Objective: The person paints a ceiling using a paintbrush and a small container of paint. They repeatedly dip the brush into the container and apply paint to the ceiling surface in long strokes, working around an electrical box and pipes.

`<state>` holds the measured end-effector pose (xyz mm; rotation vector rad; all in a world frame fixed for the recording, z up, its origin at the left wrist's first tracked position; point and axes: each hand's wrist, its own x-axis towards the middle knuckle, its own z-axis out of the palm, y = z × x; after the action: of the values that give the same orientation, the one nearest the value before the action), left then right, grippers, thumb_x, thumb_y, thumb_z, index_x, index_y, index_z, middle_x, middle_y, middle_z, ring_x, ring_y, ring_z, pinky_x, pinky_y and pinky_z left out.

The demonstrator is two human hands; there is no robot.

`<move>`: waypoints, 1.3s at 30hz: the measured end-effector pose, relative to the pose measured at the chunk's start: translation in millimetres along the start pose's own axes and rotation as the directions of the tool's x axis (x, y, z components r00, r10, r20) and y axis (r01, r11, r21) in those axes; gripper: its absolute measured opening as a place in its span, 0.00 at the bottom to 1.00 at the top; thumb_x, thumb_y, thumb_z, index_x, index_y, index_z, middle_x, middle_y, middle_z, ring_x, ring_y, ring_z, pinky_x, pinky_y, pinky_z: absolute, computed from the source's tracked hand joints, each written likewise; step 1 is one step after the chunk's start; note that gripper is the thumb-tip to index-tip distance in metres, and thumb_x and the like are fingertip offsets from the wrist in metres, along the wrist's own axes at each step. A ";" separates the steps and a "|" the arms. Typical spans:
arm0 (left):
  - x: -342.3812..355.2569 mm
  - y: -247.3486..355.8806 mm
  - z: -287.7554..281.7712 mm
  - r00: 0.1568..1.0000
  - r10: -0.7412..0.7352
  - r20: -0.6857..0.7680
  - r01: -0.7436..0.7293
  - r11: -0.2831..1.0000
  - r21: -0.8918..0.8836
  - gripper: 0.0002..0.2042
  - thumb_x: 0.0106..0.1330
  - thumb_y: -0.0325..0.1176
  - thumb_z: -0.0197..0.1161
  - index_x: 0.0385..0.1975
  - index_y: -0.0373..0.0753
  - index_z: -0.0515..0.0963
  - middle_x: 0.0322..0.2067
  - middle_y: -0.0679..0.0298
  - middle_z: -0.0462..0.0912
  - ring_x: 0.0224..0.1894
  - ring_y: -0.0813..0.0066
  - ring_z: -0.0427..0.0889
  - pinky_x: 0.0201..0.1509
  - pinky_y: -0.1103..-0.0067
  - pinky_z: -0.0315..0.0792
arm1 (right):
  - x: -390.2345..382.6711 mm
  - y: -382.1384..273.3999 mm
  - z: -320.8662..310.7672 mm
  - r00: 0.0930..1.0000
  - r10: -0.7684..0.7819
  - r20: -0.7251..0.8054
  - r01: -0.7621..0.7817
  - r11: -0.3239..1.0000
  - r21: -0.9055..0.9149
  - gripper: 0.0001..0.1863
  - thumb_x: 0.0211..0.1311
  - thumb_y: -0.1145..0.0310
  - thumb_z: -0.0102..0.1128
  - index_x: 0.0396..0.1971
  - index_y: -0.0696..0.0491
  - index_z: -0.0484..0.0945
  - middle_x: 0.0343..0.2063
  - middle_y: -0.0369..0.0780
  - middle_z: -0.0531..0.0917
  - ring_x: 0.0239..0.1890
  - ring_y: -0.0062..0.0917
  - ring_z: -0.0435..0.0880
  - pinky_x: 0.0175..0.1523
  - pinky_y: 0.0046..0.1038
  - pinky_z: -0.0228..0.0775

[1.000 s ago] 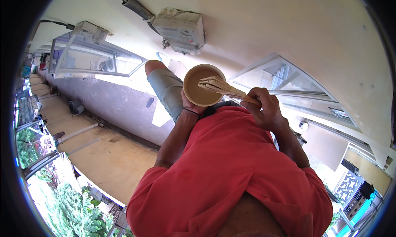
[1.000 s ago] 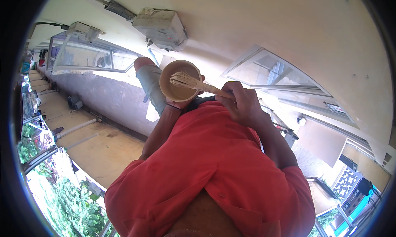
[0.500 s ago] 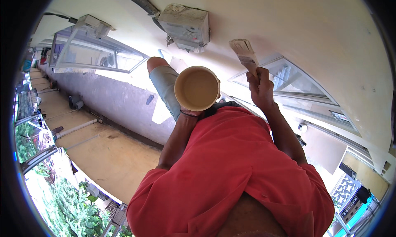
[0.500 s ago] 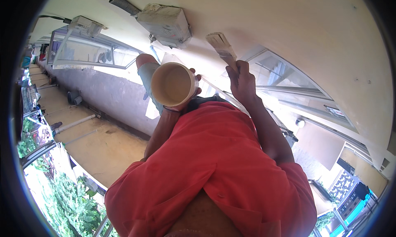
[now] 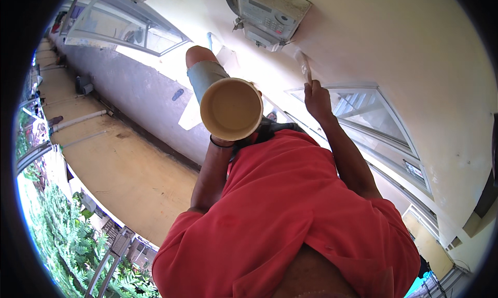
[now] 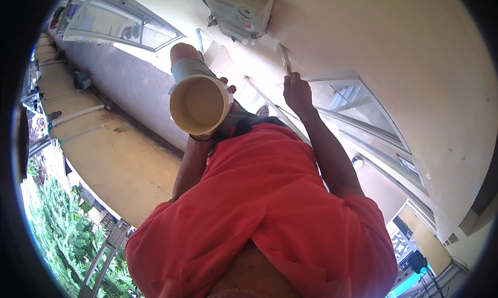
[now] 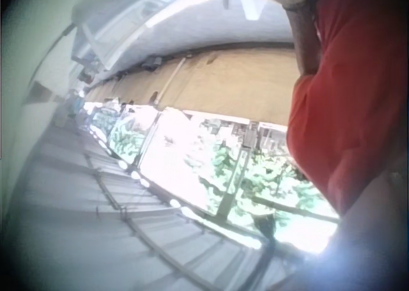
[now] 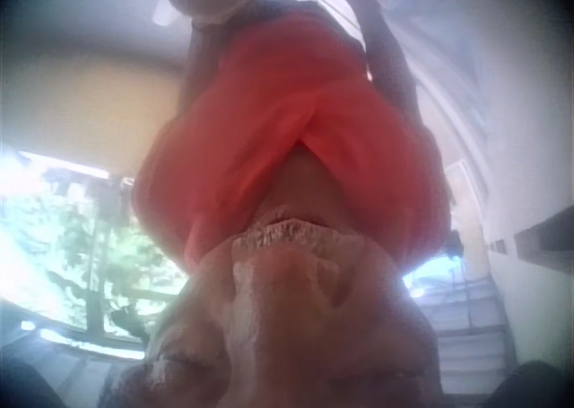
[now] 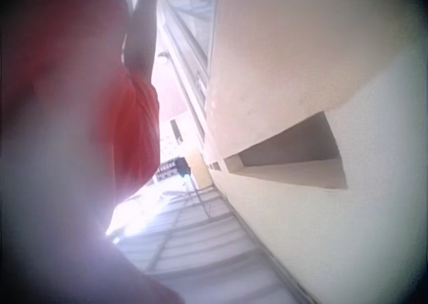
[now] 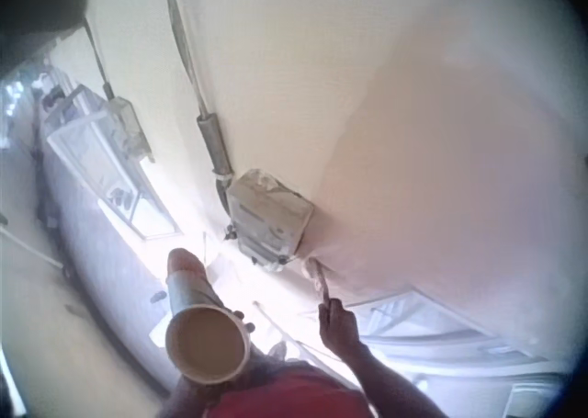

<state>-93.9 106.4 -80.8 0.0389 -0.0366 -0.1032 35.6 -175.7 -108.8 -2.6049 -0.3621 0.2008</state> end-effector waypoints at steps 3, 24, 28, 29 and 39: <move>0.3 -2.6 -2.0 1.000 0.007 -0.018 -0.008 0.997 -0.082 0.35 0.74 0.56 0.63 0.72 0.39 0.66 0.71 0.46 0.62 0.74 0.38 0.61 0.69 0.40 0.73 | -8.5 -61.4 -59.6 0.972 -0.015 -0.234 0.076 0.964 0.256 0.12 0.79 0.65 0.54 0.46 0.61 0.71 0.22 0.54 0.83 0.24 0.52 0.86 0.28 0.49 0.77; 16.2 -0.2 -4.2 1.000 -0.021 0.008 0.022 0.984 -0.178 0.35 0.73 0.61 0.59 0.71 0.43 0.69 0.72 0.47 0.63 0.75 0.36 0.61 0.68 0.37 0.69 | 42.4 11.1 72.2 0.992 0.092 0.083 -0.090 0.996 -0.029 0.16 0.81 0.59 0.50 0.43 0.58 0.73 0.27 0.57 0.85 0.31 0.58 0.87 0.35 0.54 0.78; 13.0 3.1 -3.1 1.000 -0.010 -0.026 0.007 0.989 -0.145 0.34 0.74 0.61 0.59 0.71 0.44 0.70 0.72 0.48 0.64 0.75 0.36 0.61 0.66 0.37 0.69 | 23.6 3.4 49.1 0.999 0.044 -0.030 -0.041 0.994 0.098 0.14 0.81 0.62 0.51 0.41 0.58 0.73 0.25 0.55 0.85 0.28 0.55 0.86 0.32 0.52 0.76; 10.3 3.5 -3.4 0.999 -0.001 -0.040 -0.005 0.991 -0.135 0.34 0.73 0.61 0.59 0.71 0.44 0.70 0.72 0.48 0.64 0.75 0.36 0.61 0.66 0.37 0.69 | 19.2 -16.8 27.2 0.994 0.018 -0.105 0.001 0.984 0.177 0.13 0.81 0.63 0.51 0.41 0.58 0.73 0.25 0.55 0.84 0.28 0.55 0.86 0.31 0.51 0.75; 16.6 -1.3 -1.8 0.999 -0.014 -0.042 0.010 0.995 -0.100 0.41 0.72 0.63 0.61 0.75 0.38 0.63 0.71 0.44 0.66 0.73 0.38 0.65 0.65 0.41 0.77 | 14.7 56.8 63.5 0.967 0.220 0.129 -0.214 0.975 -0.053 0.17 0.80 0.57 0.52 0.43 0.59 0.75 0.29 0.58 0.86 0.34 0.59 0.87 0.41 0.57 0.76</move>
<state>-77.6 103.4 -82.0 -0.0590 0.0114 -0.1160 48.8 -190.1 -192.9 -2.6745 -0.1258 0.4496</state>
